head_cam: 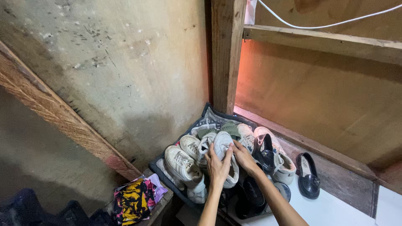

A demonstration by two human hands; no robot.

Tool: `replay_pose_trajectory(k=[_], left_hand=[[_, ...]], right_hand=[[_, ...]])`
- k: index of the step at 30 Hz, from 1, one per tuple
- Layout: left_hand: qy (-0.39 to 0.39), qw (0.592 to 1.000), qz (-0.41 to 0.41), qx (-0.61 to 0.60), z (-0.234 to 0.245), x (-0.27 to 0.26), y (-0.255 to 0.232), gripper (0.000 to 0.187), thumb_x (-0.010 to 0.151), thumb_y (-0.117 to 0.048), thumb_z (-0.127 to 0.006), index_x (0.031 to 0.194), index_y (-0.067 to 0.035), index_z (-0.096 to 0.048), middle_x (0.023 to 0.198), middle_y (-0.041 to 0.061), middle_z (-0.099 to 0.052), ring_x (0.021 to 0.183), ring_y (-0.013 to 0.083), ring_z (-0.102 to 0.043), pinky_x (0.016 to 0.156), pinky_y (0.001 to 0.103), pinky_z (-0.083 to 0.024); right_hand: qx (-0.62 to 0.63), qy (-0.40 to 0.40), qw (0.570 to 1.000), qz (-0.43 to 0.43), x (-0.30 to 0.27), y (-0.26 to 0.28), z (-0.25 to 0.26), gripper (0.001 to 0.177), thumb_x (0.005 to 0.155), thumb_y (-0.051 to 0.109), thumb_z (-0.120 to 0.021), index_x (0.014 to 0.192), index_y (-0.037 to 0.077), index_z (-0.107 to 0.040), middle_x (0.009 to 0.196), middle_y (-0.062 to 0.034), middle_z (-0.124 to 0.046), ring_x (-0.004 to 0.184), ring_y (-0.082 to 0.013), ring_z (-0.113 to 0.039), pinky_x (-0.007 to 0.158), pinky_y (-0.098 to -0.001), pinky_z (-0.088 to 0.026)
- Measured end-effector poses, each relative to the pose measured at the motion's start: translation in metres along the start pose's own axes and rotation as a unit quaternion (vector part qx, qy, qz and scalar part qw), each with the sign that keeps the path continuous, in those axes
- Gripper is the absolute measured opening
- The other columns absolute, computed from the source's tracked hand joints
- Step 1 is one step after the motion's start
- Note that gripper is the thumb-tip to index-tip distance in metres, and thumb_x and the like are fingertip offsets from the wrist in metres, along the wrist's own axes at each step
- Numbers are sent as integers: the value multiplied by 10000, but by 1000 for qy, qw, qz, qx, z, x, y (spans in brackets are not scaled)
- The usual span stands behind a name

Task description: The person removes several pairs of shoes from a black plastic shoe rack and places them into a shoe bag on the floor. The person then wipes the surfaces of the shoe rack with a colorful cloth.

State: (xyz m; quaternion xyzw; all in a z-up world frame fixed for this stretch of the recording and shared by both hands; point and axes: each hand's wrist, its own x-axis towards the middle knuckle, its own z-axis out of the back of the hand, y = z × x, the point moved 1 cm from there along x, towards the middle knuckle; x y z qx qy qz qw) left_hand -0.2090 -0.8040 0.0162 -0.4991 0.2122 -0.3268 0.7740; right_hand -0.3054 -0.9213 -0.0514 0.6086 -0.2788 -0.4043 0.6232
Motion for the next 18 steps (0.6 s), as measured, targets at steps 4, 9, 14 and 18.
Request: replay_pose_trajectory(k=[4, 9, 14, 18], left_hand=[[10, 1000, 13, 25, -4, 3, -1, 1022, 811, -682, -664, 1544, -43, -351, 1462, 308, -398, 1315, 470, -487, 1078, 489, -422], [11, 999, 19, 50, -11, 3, -1, 997, 819, -678, -643, 1528, -31, -372, 1450, 276, -385, 1225, 464, -563, 1011, 489, -482], [2, 999, -4, 48, -16, 5, 6, 925, 848, -633, -659, 1494, -22, -406, 1416, 273, -390, 1173, 467, -591, 971, 489, -505], [14, 998, -5, 59, -16, 6, 11, 856, 848, -571, -661, 1495, -64, -423, 1384, 253, -417, 1146, 467, -600, 955, 503, -506]], right_hand=[[-27, -12, 999, -23, 11, -15, 4, 563, 1021, 344, -487, 1492, 37, -496, 1453, -150, -614, 1334, -225, -564, 1113, -311, -401], [-42, -31, 998, -32, 22, -26, 7, 543, 1030, 347, -485, 1456, 15, -539, 1397, -163, -663, 1298, -244, -607, 1093, -321, -433], [-144, -100, 979, -105, 12, -9, 6, 479, 996, 370, -518, 1388, 130, -655, 1274, -173, -729, 1181, -271, -691, 1004, -349, -499], [-171, -104, 977, -74, 13, -6, 11, 451, 997, 374, -542, 1318, 104, -707, 1183, -193, -768, 1122, -276, -730, 970, -361, -526]])
